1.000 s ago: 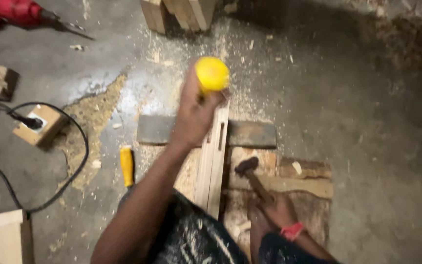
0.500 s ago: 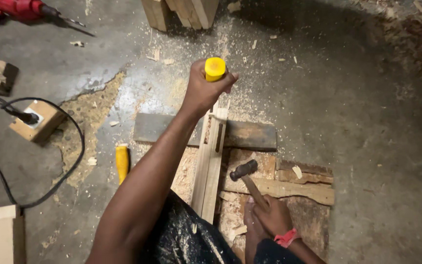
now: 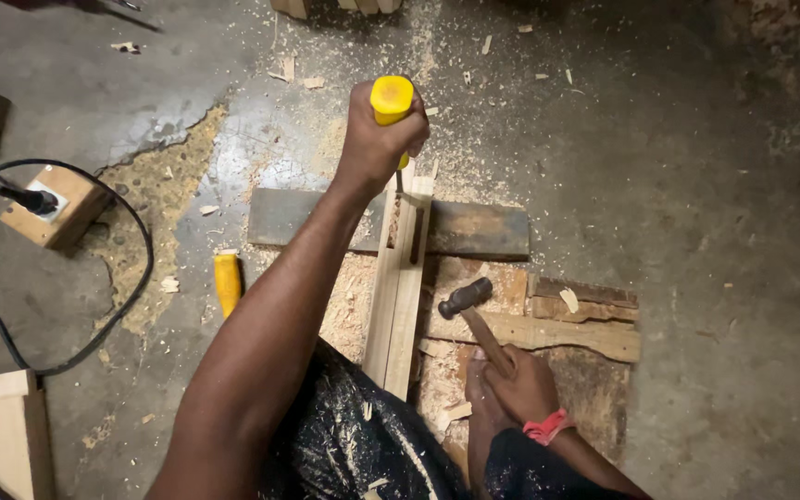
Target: The person sits on the floor and uses a chisel and mallet to cut a groove in a length of wood, holding the workpiece steady with one hand while striking the chisel with the mallet, occasionally repositioning the chisel and clearing shavings.
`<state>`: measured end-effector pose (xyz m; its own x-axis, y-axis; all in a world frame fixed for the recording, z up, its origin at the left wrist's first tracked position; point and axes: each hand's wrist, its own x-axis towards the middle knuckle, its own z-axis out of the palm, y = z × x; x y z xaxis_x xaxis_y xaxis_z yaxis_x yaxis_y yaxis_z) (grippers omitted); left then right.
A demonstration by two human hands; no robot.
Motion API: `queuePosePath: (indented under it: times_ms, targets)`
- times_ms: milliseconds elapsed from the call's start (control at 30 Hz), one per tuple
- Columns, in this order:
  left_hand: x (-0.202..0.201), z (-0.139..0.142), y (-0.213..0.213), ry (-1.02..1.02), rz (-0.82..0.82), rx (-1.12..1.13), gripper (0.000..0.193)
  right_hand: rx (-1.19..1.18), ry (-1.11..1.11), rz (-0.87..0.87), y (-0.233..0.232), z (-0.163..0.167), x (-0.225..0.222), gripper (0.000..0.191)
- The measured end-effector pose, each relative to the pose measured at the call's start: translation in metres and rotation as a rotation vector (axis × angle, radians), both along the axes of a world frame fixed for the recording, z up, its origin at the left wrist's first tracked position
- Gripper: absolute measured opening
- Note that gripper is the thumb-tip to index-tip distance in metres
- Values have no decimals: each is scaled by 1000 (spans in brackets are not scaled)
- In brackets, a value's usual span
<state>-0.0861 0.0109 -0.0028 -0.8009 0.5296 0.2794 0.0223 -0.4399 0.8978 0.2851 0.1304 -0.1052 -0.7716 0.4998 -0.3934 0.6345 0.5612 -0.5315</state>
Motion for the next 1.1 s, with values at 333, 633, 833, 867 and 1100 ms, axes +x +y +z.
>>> queuePosePath:
  times_ms: [333, 633, 833, 867, 1100]
  targets:
    - [-3, -1, 0, 15, 12, -27, 10, 39, 30, 40, 1, 2, -3, 26]
    - [3, -15, 17, 152, 77, -200, 12, 9, 25, 19, 0, -2, -3, 24]
    - [-5, -12, 12, -52, 79, -216, 21, 48, 73, 45, -3, 1, -4, 25]
    - [-7, -10, 11, -81, 84, -213, 24, 26, 53, 40, -3, 2, -5, 25]
    - [9, -14, 29, 108, 102, -359, 15, -122, -64, 20, 1, 11, -11, 25]
